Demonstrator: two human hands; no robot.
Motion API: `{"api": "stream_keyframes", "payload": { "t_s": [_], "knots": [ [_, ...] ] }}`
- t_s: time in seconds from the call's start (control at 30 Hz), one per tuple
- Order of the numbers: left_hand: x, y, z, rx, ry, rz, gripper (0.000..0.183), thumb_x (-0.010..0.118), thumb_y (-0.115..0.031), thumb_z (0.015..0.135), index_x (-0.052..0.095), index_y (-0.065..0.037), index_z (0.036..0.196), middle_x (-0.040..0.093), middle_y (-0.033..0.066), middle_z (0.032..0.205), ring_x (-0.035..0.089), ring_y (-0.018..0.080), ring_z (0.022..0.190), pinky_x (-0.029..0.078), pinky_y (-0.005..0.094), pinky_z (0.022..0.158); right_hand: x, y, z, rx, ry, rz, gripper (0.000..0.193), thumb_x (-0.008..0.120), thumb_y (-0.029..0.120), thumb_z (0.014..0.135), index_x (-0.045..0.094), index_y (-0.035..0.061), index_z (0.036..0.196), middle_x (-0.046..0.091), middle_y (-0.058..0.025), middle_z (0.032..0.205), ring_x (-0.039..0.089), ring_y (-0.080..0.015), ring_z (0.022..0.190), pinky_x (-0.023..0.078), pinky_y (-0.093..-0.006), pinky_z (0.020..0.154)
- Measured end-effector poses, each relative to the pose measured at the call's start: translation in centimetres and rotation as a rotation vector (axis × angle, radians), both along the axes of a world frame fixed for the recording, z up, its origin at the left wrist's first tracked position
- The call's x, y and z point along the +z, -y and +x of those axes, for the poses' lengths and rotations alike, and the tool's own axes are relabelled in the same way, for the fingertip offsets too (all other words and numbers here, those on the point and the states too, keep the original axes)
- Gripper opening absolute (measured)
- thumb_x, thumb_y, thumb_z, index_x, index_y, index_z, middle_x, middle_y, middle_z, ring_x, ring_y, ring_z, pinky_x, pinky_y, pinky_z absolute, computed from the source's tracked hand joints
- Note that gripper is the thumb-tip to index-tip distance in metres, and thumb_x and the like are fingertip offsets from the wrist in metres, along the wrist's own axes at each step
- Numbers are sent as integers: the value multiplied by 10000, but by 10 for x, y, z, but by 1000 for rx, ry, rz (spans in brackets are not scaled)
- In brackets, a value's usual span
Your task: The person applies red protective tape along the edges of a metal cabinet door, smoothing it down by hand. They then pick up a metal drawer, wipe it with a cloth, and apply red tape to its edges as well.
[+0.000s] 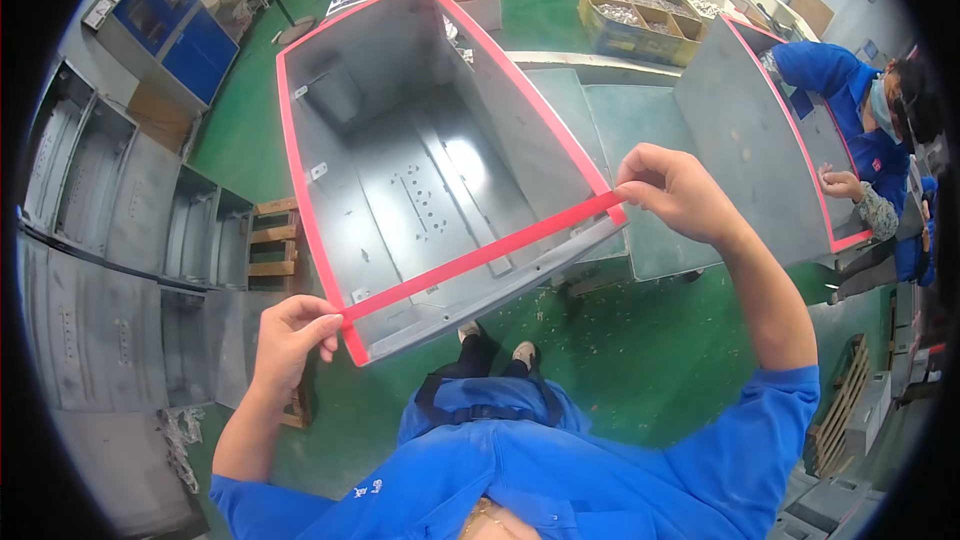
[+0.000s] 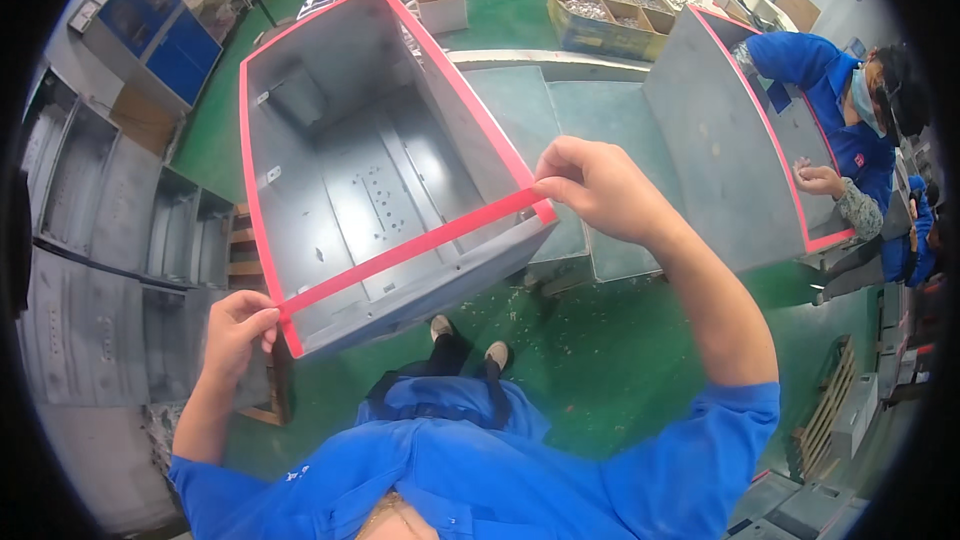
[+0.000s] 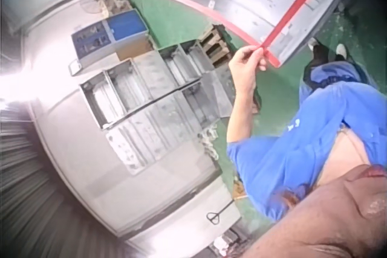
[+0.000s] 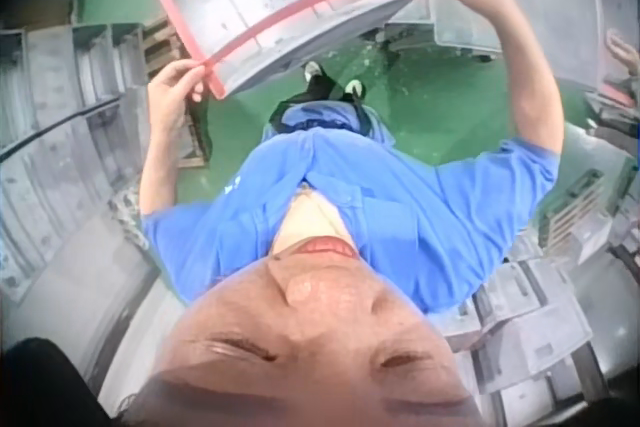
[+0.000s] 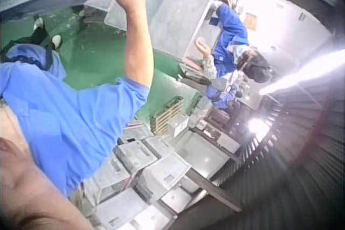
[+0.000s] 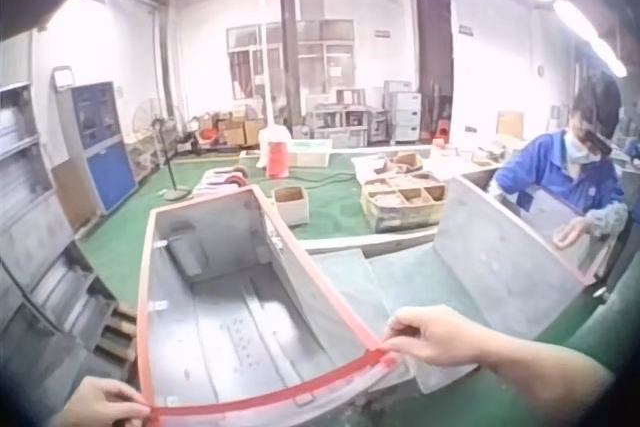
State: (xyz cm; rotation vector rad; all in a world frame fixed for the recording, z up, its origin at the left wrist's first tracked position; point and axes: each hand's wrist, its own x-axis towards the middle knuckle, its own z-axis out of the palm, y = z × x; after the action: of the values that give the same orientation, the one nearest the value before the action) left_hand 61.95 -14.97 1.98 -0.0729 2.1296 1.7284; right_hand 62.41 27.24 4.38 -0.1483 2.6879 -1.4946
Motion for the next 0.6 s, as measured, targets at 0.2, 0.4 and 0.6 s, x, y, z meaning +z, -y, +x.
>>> {"api": "stream_keyframes", "payload": {
  "t_s": [0.2,0.4,0.6],
  "knots": [
    [7,-8,11,-164,-81,-241,75,632,-38,793,579,15,788,591,51,682,510,60,515,367,182,422,-2,-15,-16,156,192,89,108,602,85,790,592,-10,842,636,-90,806,584,-166,754,449,-286,716],
    [16,-15,19,-151,-16,-276,92,647,-63,785,594,5,755,585,35,635,494,49,504,347,176,415,-3,-20,-23,229,241,124,87,615,70,775,594,-13,793,629,-59,756,567,-118,748,438,-259,714],
    [20,-20,20,-119,30,-290,98,660,-82,773,606,-5,744,575,21,620,491,43,505,345,175,413,-8,-26,-28,284,243,103,94,617,78,774,594,-12,790,638,-59,763,579,-121,746,442,-260,720]
  ]
}}
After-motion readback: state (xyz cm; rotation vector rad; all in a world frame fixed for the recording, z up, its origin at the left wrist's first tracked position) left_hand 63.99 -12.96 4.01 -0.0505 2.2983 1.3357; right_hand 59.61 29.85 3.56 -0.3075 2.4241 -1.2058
